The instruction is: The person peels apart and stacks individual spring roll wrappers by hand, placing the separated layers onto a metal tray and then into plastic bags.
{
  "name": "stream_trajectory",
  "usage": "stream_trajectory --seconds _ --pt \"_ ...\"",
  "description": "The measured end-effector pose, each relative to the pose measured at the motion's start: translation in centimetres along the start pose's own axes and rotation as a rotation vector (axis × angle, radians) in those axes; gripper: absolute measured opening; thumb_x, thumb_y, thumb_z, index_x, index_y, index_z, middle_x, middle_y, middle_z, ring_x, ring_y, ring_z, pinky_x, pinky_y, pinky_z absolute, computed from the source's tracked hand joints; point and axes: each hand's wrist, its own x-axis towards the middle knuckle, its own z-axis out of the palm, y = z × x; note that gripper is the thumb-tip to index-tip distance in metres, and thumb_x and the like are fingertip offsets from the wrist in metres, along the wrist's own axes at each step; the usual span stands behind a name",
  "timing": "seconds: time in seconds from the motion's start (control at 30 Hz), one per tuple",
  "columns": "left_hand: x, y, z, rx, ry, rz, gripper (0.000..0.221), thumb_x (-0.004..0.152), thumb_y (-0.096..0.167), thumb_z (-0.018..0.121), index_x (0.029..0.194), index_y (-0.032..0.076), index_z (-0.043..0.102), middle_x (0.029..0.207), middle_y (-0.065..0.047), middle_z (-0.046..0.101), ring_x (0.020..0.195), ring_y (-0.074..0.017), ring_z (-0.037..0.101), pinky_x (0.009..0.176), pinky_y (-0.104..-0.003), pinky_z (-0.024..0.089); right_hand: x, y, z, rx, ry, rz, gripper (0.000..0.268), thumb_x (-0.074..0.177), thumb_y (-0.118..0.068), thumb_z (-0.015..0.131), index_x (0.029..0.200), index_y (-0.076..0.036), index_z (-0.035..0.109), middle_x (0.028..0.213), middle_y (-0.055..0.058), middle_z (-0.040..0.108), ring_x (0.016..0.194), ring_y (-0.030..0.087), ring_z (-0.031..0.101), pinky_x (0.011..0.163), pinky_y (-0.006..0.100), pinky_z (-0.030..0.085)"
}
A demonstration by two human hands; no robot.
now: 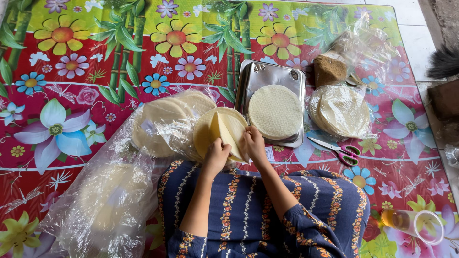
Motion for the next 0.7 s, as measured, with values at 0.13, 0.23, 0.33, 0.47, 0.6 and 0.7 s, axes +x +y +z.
stream_trajectory --seconds 0.13,0.23,0.33,0.47,0.6,0.7 --pt "-0.4 1.6 0.5 0.043 -0.057 0.012 0.037 0.093 0.034 0.061 0.098 -0.003 0.063 0.095 -0.029 0.07 0.093 -0.0469 0.068 0.081 -0.051 0.054 -1.5 -2.4 1.4 -0.2 0.049 -0.151 0.022 0.101 -0.019 0.056 0.115 -0.002 0.061 0.081 0.015 0.069 0.07 0.015 0.066 0.063 0.034 0.051" --pt "-1.1 3.8 -0.2 -0.003 -0.004 -0.006 0.037 0.091 0.033 0.06 0.104 -0.002 0.061 0.095 -0.029 0.07 0.091 -0.0482 0.067 0.079 -0.053 0.053 -2.6 -4.6 1.4 -0.097 -0.109 -0.101 0.027 0.103 -0.026 0.06 0.115 -0.002 0.06 0.073 0.016 0.067 0.064 0.013 0.064 0.059 0.033 0.05" --pt "-1.7 5.1 -0.9 -0.087 -0.089 -0.234 0.034 0.097 0.033 0.05 0.108 0.002 0.059 0.09 -0.027 0.072 0.082 -0.0434 0.074 0.074 -0.051 0.057 -2.6 -5.3 1.1 -0.124 -0.169 -0.133 0.029 0.1 -0.024 0.066 0.112 0.002 0.063 0.069 0.016 0.064 0.062 0.012 0.056 0.056 0.033 0.048" --pt "-1.3 4.0 -0.7 -0.095 0.083 0.013 0.033 0.104 0.028 0.052 0.1 -0.003 0.063 0.087 -0.023 0.072 0.08 -0.0373 0.07 0.07 -0.049 0.054 -0.7 -2.7 0.2 0.018 -0.179 -0.03 0.026 0.1 -0.024 0.064 0.101 0.001 0.07 0.074 0.004 0.068 0.062 0.006 0.058 0.053 0.028 0.047" --pt "-0.6 2.4 -1.5 -0.415 0.122 0.067 0.034 0.102 0.028 0.05 0.103 -0.002 0.066 0.088 -0.013 0.073 0.078 -0.0223 0.07 0.07 -0.04 0.055 2.8 2.1 -1.9 0.185 -0.115 0.024 0.026 0.103 -0.026 0.065 0.098 -0.002 0.071 0.076 -0.004 0.066 0.061 0.003 0.052 0.05 0.023 0.041" --pt "0.1 0.8 -3.0 -0.444 0.189 0.02 0.041 0.106 0.03 0.047 0.101 -0.005 0.067 0.087 -0.016 0.066 0.081 -0.0244 0.063 0.074 -0.038 0.054 4.7 4.8 -5.1 0.23 -0.041 0.098 0.033 0.108 -0.029 0.065 0.093 0.0 0.069 0.07 -0.004 0.056 0.057 0.004 0.044 0.046 0.025 0.032"
